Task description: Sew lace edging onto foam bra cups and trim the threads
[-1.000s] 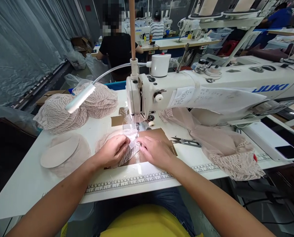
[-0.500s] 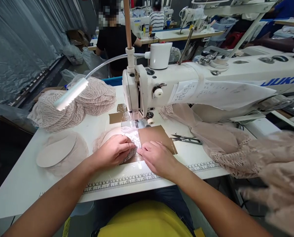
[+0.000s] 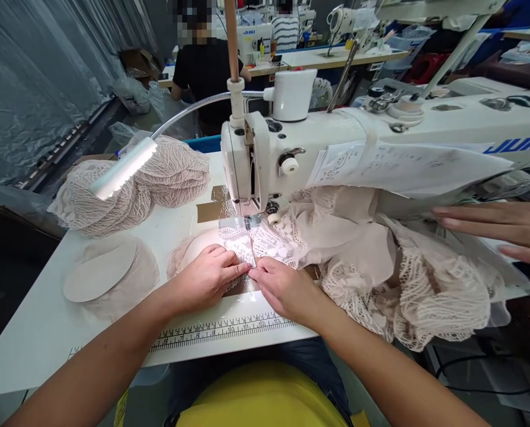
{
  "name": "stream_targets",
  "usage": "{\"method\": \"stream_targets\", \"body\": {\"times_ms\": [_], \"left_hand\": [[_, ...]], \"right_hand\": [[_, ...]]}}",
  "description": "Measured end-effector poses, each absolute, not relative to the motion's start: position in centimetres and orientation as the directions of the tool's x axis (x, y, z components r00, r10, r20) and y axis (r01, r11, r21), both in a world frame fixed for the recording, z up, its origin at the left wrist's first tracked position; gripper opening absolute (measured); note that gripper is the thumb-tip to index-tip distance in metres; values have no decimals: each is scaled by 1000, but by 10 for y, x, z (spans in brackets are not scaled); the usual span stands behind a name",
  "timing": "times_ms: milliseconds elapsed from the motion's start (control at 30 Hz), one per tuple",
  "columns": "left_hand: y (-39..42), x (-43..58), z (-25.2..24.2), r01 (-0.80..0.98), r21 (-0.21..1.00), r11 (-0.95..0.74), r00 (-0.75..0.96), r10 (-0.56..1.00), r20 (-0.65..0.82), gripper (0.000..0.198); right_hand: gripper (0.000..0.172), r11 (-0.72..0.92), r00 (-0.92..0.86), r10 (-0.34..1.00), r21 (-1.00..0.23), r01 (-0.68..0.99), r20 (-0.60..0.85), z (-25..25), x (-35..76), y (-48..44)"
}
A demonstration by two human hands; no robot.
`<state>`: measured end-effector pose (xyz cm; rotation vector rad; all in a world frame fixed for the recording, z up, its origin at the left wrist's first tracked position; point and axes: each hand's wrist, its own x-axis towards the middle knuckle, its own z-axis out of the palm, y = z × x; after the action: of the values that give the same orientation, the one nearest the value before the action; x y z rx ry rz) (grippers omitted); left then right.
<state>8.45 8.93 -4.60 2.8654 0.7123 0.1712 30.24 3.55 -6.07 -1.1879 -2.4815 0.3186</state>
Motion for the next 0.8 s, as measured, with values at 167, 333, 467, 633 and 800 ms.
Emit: {"method": "stream_targets", "body": {"times_ms": [167, 333, 467, 633, 800], "left_hand": [[89, 84, -47, 446, 218, -868, 882, 468, 60, 33], [89, 84, -47, 443, 235, -865, 880, 470, 70, 35], [88, 85, -46, 448, 244, -860, 876, 477, 70, 36], [88, 86, -45, 457, 289, -841, 862, 499, 88, 36], [88, 88, -47, 444, 304, -843, 858, 498, 127, 31]], "right_hand": [[28, 616, -572, 786, -379, 690, 236, -62, 302, 35], [26, 673, -608, 740, -353, 651, 290, -56, 304, 32], [26, 737, -599, 650, -197, 646, 468, -43, 322, 20], [38, 550, -518, 773, 20, 835, 366, -32, 357, 10], [59, 296, -330, 902, 157, 942, 279, -38, 382, 28]]}}
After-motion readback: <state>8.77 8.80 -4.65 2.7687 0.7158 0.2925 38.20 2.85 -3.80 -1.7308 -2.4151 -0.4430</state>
